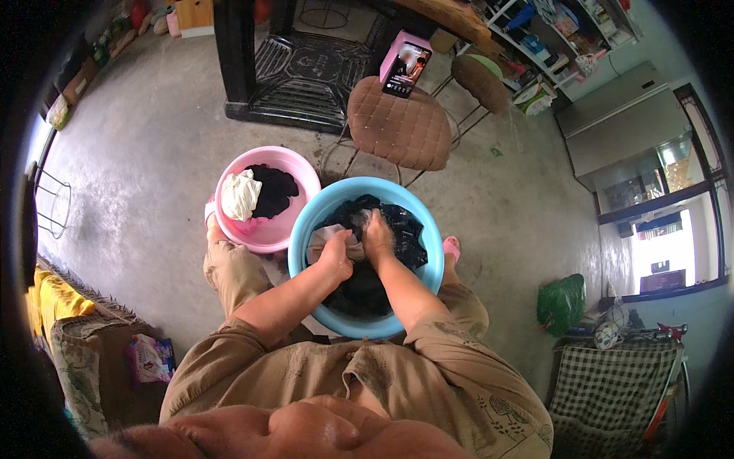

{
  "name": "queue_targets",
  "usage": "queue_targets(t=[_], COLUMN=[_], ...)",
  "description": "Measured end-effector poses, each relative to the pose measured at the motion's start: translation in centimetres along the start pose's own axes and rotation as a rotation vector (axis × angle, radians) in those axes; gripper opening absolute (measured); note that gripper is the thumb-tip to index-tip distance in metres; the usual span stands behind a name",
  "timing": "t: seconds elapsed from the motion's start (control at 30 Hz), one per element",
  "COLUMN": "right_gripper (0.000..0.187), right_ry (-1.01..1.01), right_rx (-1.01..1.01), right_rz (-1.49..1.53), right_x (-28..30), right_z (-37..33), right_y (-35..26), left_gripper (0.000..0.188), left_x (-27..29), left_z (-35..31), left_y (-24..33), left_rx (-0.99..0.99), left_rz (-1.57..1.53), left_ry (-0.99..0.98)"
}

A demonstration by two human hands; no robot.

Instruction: The person sits on the floor and hand-washes dark-colored clothes in a blue basin filled with water. They repeatedly submerge, scrub, and wring the garments, occasionally transferring items between the blue basin and a pink basin nearby.

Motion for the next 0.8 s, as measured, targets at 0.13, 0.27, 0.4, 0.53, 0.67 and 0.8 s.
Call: queue_targets(t=[0.13, 0.27, 0.4, 0.53, 0.67, 0.8], right_gripper=[0.021, 0.025, 0.021, 0.019, 0.021, 0.015], right_ry=[0.022, -0.153, -0.124, -0.048, 0.061, 0.174], right_rx=[0.044, 0.142, 0.226, 0.472, 0.549, 0.505], right_rz=[0.153, 0.677, 0.717, 0.457, 0.327, 0.133], right_x=[0.2, 1.0, 6.4, 9.3, 8.3, 7.7], right_z=[0.2, -2.2, -7.3, -10.9, -11.1, -7.0], right_y=[0.6, -1.5, -9.1, -15.9, -16.0, -13.5], left_gripper=[0.027, 0.032, 0.038, 0.036, 0.031, 0.028], left_x=[-0.8, -2.4, -4.8, -5.8, -5.8, -2.7], left_z=[0.4, 0.9, -1.1, -3.5, -2.5, 0.8], left_y=[0.3, 0.7, -0.1, -0.5, -1.0, -0.6], left_rx=[-0.024, -0.028, 0.172, 0.254, 0.220, 0.058], left_rz=[-0.049, -0.165, -0.199, -0.178, -0.189, -0.212], left_ry=[-0.086, -0.306, -0.623, -0.935, -0.791, -0.360])
Point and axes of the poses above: each hand's wrist, its own z-axis towards the middle knuckle, its own x-axis out of the back of the hand, y = z × x, the point moved 9 cm from there along z, towards the middle knuckle, and after that the axes turned 4 degrees about -y, right-handed, at the moved point
